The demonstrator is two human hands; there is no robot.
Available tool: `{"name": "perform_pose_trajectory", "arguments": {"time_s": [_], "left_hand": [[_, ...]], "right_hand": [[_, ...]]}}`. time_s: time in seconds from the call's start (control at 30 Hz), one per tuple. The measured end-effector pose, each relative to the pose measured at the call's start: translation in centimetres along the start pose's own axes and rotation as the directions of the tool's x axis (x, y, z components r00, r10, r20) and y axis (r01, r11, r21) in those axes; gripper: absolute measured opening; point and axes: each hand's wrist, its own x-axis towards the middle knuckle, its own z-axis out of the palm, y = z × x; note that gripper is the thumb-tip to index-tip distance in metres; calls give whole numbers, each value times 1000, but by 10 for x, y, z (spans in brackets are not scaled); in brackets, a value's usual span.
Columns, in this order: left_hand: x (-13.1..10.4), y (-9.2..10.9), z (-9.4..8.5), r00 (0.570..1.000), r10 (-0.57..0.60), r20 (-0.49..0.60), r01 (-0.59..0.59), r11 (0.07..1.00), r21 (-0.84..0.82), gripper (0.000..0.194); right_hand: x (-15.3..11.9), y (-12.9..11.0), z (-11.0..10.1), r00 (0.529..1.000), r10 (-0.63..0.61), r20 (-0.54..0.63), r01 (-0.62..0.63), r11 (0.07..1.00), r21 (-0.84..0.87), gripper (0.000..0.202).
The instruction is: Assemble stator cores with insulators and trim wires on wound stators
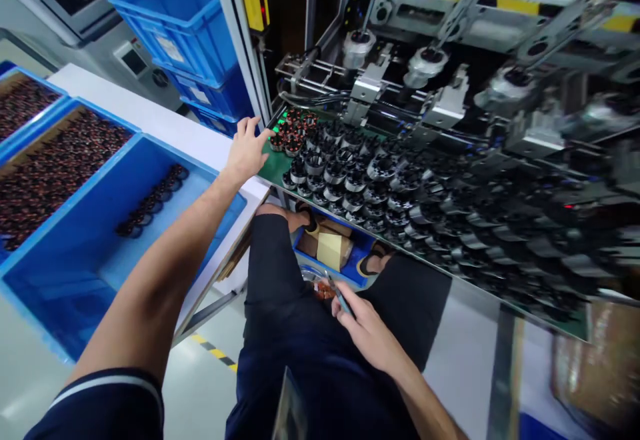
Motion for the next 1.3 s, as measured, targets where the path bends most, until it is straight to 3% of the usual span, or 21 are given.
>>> {"name": "perform_pose_trajectory", "arguments": {"time_s": [0.1,0.23,0.33,0.43,0.5,0.6,0.73,0.8,0.93,1.03,1.17,1.23,1.3], "left_hand": [[18,9,11,998,-28,64,28,1000,6,43],[17,2,9,997,-46,55,50,996,-80,11],[15,-5,6,990,-140,18,140,970,-199,25],[2,-1,-4,969,-237,-63,202,915,-348,33],[-21,16,-15,961,-241,-134,151,867,-475,37],[-80,68,-35,963,-130,-237,-77,709,-701,41],[-167,155,-44,950,69,-304,-286,578,-764,26],[-196,185,-39,936,107,-336,-338,546,-766,26],[-223,207,-23,926,149,-348,-366,591,-719,43],[-231,209,-19,923,192,-334,-376,636,-674,47],[-236,210,-20,921,224,-318,-381,684,-622,53],[-235,207,-18,905,250,-343,-409,729,-548,51],[-230,199,-13,867,288,-407,-456,788,-413,46]], "right_hand": [[-16,12,-1,994,110,3,-110,993,32,77],[-28,39,2,992,121,22,-123,983,134,81],[-31,54,2,993,114,30,-117,977,176,77],[-27,50,-2,996,92,8,-92,976,197,70],[-19,37,-6,998,9,-64,6,973,229,59],[-5,9,-10,961,-130,-246,199,940,279,36],[5,-31,-8,899,-137,-416,296,889,349,41],[4,-52,-9,843,-188,-503,402,842,359,38],[3,-93,-20,647,-445,-620,698,673,245,14],[5,-106,-21,603,-481,-637,747,620,240,15],[4,-104,-19,630,-446,-636,732,616,293,11],[1,-102,-25,720,-408,-561,658,660,363,12],[-2,-99,-37,855,-337,-395,501,735,457,15]]}}
